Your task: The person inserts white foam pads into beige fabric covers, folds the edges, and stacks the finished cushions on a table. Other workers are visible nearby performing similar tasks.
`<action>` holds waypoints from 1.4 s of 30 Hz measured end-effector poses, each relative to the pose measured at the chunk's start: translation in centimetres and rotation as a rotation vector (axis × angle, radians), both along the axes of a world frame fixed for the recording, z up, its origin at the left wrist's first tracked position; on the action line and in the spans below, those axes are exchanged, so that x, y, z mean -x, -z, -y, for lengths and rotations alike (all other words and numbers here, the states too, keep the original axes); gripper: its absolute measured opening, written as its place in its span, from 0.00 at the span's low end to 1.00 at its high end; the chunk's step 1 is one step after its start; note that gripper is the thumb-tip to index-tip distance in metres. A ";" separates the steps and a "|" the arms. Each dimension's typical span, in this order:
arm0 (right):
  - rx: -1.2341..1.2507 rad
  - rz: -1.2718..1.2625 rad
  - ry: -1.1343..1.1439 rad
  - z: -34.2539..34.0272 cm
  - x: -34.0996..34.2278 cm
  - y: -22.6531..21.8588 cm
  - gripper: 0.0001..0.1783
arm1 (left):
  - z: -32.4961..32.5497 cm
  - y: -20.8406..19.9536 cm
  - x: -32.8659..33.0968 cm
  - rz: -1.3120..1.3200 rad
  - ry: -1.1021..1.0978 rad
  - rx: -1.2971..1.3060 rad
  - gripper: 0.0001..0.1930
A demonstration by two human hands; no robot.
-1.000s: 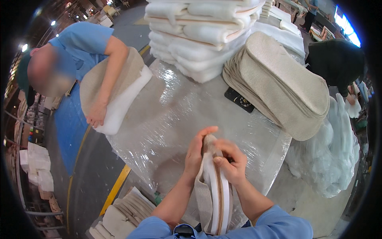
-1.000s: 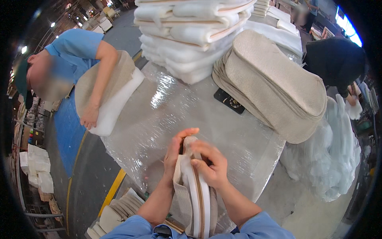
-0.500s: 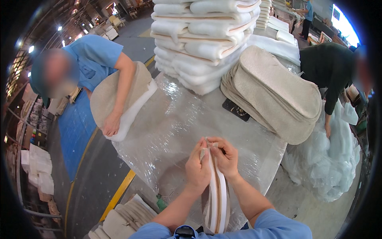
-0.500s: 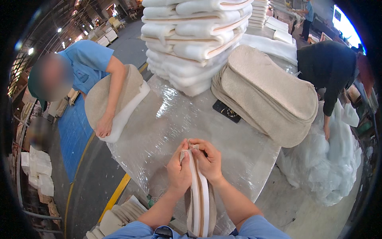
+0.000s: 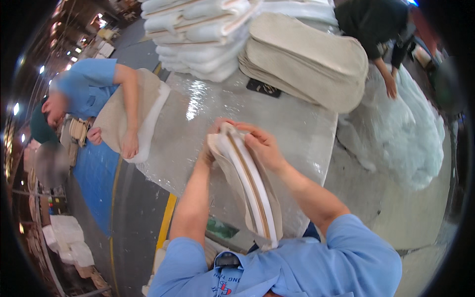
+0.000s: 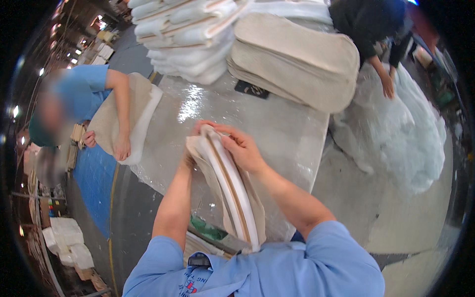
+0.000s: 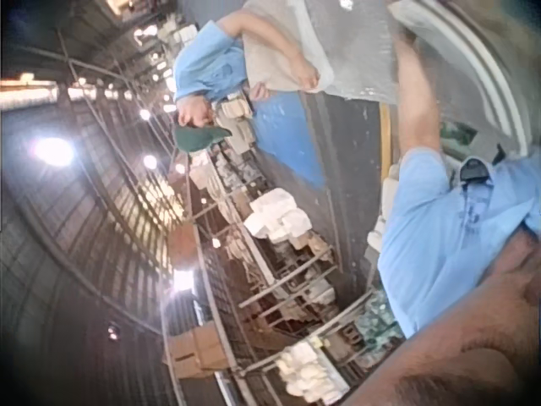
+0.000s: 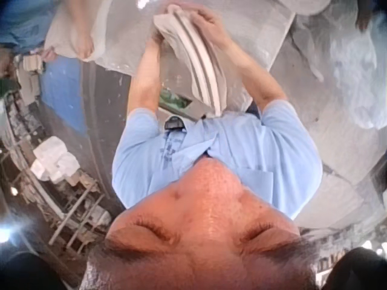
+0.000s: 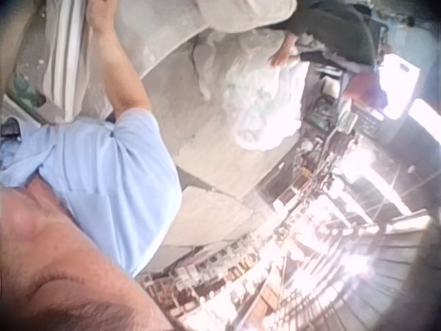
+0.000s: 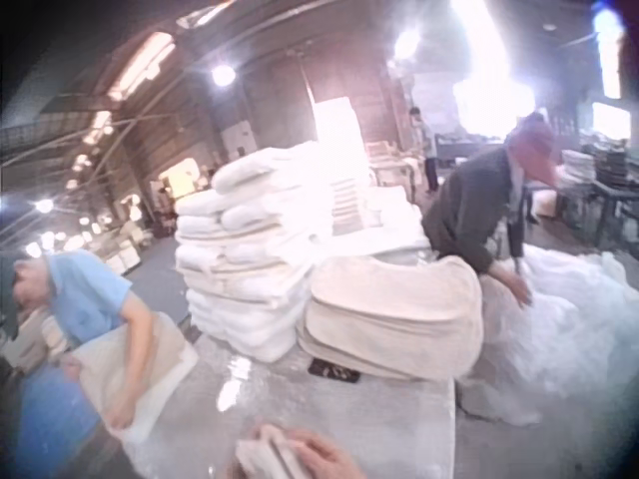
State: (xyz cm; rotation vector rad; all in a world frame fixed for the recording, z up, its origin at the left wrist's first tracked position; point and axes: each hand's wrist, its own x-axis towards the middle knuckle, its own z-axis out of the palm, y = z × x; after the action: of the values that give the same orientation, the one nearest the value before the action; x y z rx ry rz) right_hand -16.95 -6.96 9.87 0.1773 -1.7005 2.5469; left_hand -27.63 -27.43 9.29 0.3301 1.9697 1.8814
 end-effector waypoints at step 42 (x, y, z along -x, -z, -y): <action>-0.271 0.145 0.343 -14.4 -4.9 0.0 0.16 | -5.1 0.1 -42.1 0.227 -0.349 -0.155 0.33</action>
State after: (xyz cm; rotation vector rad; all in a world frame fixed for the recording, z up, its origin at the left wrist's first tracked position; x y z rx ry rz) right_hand -12.06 7.40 9.90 -0.2687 -1.9278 2.1257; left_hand 14.46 -22.30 9.17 -0.1931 1.8216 2.1795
